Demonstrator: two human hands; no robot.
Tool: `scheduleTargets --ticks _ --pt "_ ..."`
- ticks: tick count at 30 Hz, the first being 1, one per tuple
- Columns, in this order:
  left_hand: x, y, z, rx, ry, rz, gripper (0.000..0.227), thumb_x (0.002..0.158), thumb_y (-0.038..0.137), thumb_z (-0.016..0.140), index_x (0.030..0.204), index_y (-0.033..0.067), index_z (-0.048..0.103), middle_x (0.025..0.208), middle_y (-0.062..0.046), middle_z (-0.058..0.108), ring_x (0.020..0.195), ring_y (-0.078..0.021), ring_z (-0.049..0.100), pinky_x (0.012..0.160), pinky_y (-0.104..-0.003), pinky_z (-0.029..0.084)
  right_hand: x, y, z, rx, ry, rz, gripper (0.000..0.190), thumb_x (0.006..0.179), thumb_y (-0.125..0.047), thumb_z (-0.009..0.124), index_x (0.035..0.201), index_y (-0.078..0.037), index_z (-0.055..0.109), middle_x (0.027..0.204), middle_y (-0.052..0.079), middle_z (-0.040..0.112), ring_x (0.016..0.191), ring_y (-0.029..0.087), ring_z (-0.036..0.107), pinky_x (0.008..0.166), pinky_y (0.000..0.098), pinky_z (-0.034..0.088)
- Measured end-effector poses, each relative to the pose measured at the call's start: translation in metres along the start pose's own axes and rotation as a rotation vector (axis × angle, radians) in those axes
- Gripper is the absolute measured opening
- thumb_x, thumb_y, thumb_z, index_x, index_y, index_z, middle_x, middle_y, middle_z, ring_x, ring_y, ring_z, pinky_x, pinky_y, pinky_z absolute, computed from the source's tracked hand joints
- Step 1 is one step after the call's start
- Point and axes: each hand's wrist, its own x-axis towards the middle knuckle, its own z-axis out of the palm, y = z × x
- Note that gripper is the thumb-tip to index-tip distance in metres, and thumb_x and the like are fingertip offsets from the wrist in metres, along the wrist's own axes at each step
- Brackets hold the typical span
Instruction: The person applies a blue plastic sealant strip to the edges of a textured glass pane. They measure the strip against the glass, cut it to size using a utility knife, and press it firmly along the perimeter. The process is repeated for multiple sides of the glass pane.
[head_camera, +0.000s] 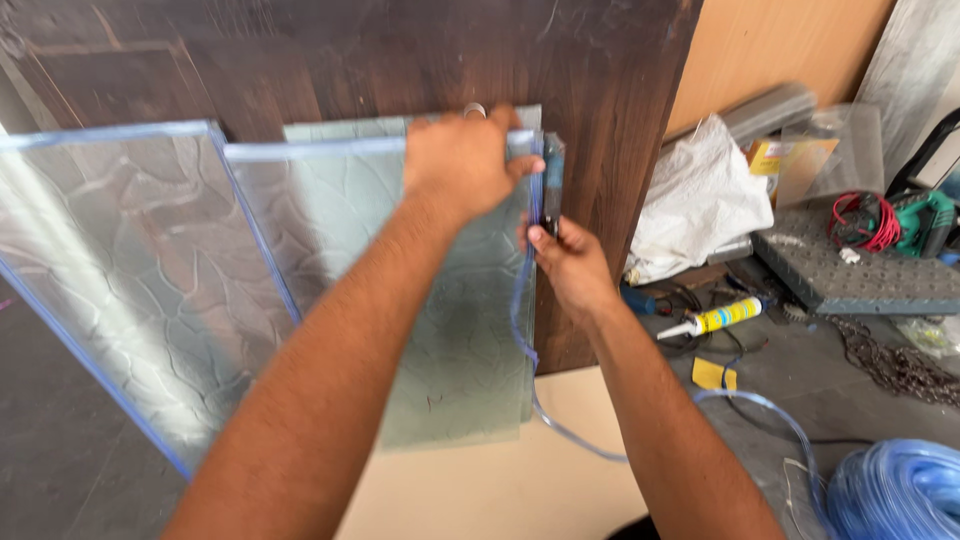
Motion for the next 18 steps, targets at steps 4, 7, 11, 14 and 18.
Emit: scheduleTargets --ticks 4,7,11,14,18 --pt "-0.008 -0.036 -0.009 -0.117 0.018 0.071 0.052 0.083 0.053 0.078 0.123 0.0223 0.067 0.097 -0.002 0.077 0.104 -0.0272 0.07 0.088 -0.048 0.053 0.003 0.003 -0.007 -0.195 -0.033 -0.043 0.024 0.096 -0.014 0.069 0.117 -0.002 0.069 0.102 0.003 0.075 0.095 0.014 0.069 0.092 0.0297 0.057" --pt "-0.029 -0.078 -0.031 0.051 -0.038 -0.007 0.055 0.08 0.059 0.082 0.121 0.0237 0.072 0.1 -0.007 0.075 0.099 -0.0327 0.07 0.081 -0.051 0.052 -0.001 0.002 -0.008 -0.234 -0.104 -0.157 0.019 0.101 -0.013 0.066 0.117 -0.002 0.067 0.101 0.003 0.073 0.094 0.012 0.067 0.091 0.0277 0.055" --pt "-0.055 -0.102 -0.041 0.066 0.007 -0.022 0.044 0.083 0.059 0.082 0.103 0.0198 0.079 0.09 -0.005 0.076 0.088 -0.0299 0.071 0.076 -0.048 0.052 -0.008 0.01 0.003 -0.302 -0.048 -0.236 0.012 0.107 -0.011 0.061 0.113 -0.002 0.065 0.096 0.002 0.069 0.09 0.01 0.062 0.088 0.0251 0.052" --pt "-0.056 -0.101 -0.035 -0.026 0.086 0.084 0.042 0.09 0.057 0.08 0.104 0.017 0.077 0.092 -0.001 0.077 0.083 -0.0259 0.071 0.07 -0.046 0.052 -0.008 0.011 0.007 -0.297 -0.035 -0.295 0.01 0.108 -0.011 0.06 0.111 -0.002 0.064 0.094 0.001 0.067 0.088 0.009 0.061 0.087 0.0246 0.052" --pt "-0.066 -0.091 -0.037 -0.08 -0.033 -0.125 0.034 0.092 0.058 0.073 0.101 0.0257 0.079 0.088 0.003 0.075 0.08 -0.0217 0.07 0.072 -0.044 0.052 -0.016 -0.002 0.01 -0.335 0.004 -0.319 0.009 0.108 -0.01 0.06 0.11 -0.002 0.065 0.093 0.001 0.067 0.086 0.009 0.06 0.084 0.0243 0.051"
